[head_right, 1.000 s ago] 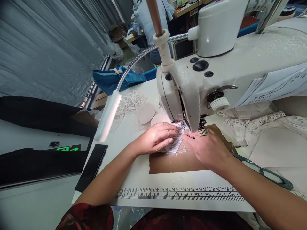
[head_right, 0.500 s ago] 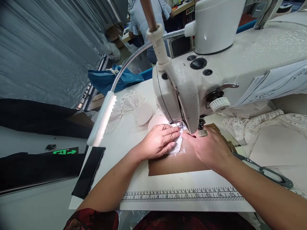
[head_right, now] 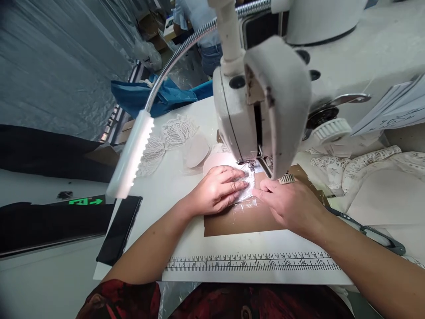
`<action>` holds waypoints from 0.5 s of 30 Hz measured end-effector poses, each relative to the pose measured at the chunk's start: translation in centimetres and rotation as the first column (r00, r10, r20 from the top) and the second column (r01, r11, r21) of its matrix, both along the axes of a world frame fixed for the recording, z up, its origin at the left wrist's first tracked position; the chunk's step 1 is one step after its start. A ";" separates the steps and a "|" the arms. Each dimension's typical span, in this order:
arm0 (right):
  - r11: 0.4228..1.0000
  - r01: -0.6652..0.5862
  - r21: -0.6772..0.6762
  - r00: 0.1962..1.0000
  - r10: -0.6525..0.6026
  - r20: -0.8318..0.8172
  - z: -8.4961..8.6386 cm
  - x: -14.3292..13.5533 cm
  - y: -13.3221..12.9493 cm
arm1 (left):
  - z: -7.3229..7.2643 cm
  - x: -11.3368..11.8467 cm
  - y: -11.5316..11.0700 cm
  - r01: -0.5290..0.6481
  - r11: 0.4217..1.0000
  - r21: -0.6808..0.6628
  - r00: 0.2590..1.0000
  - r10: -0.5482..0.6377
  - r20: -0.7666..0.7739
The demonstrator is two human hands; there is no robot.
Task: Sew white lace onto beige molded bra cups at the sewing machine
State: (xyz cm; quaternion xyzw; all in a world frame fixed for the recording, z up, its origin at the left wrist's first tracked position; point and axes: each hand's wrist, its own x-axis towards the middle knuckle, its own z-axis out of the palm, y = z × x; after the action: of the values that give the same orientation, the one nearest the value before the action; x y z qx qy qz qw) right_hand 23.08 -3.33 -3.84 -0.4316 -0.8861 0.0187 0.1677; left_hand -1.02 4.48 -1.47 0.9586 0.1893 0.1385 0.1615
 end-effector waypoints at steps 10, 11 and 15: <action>0.998 -0.037 -0.049 0.999 0.035 -0.034 0.3 -0.1 -0.5 | 0.0 -0.2 -0.2 0.057 0.998 0.014 0.996 -0.055 -0.071; 0.998 -0.038 -0.049 0.999 0.037 -0.032 0.4 -0.1 -0.6 | 0.0 -0.2 -0.2 0.060 0.998 0.020 0.996 -0.059 -0.073; 0.998 -0.018 -0.065 0.999 0.016 -0.032 0.6 -0.2 -0.7 | -0.1 -0.2 -0.3 0.067 0.996 0.052 0.995 -0.063 -0.073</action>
State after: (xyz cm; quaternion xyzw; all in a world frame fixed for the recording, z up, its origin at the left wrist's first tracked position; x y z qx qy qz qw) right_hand 22.87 -4.00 -3.23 -0.4289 -0.8860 0.0560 0.1671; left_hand -1.18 4.14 -1.54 0.9727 0.1597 0.1038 0.1329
